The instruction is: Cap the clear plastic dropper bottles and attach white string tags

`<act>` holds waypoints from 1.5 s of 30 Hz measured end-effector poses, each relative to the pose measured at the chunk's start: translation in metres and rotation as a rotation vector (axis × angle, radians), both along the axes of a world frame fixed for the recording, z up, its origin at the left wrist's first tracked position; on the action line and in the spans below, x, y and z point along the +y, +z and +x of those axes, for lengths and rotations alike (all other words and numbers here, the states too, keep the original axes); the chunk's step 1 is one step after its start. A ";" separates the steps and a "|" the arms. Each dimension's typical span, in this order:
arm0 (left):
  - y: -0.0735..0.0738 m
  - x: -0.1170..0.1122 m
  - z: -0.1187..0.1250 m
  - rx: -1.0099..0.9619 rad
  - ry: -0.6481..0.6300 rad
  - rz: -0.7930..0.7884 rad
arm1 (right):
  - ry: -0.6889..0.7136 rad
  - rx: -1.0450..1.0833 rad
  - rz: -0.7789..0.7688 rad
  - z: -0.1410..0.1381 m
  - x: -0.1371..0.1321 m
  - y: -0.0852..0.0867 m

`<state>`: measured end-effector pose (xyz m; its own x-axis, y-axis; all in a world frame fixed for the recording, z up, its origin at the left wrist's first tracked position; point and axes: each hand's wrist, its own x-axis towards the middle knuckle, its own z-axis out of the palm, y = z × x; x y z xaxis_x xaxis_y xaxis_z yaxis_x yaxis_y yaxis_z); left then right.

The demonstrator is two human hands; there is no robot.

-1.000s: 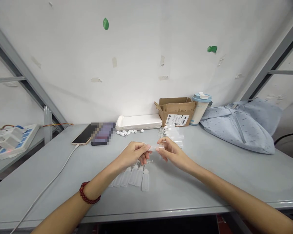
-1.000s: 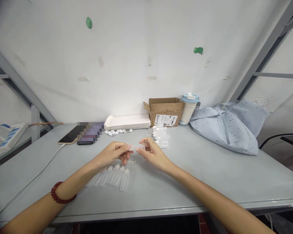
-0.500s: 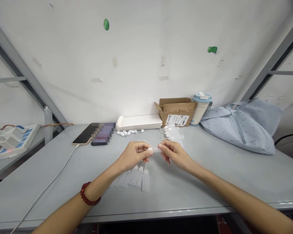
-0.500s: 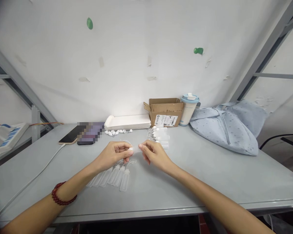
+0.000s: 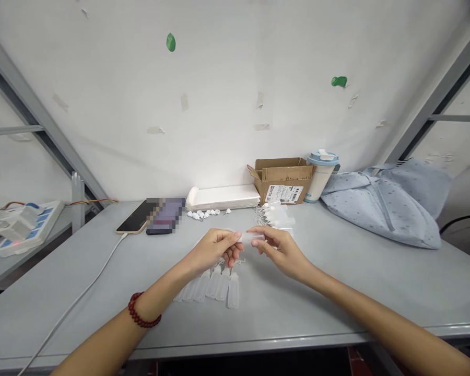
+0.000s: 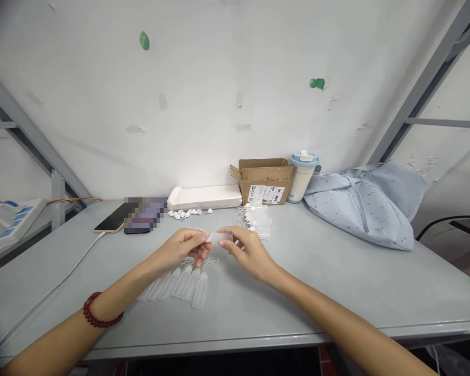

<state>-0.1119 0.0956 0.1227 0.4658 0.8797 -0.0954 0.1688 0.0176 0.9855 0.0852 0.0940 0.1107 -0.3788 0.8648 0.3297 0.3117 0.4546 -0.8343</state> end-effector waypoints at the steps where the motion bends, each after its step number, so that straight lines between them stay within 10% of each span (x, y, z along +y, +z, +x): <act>1: 0.001 -0.001 0.000 0.012 -0.007 0.026 | 0.015 0.002 -0.032 0.000 0.000 0.001; 14: -0.003 -0.006 0.006 0.177 0.074 0.356 | 0.055 0.067 -0.235 0.001 0.003 0.003; 22: -0.001 -0.003 0.004 0.063 0.029 0.067 | -0.003 -0.086 0.184 0.001 0.000 -0.002; 29: 0.001 -0.008 0.006 0.139 0.072 0.228 | -0.016 -0.177 0.297 0.002 0.001 -0.006; 45: -0.014 -0.009 0.007 0.394 0.130 0.924 | 0.208 0.160 -0.564 0.000 0.007 -0.003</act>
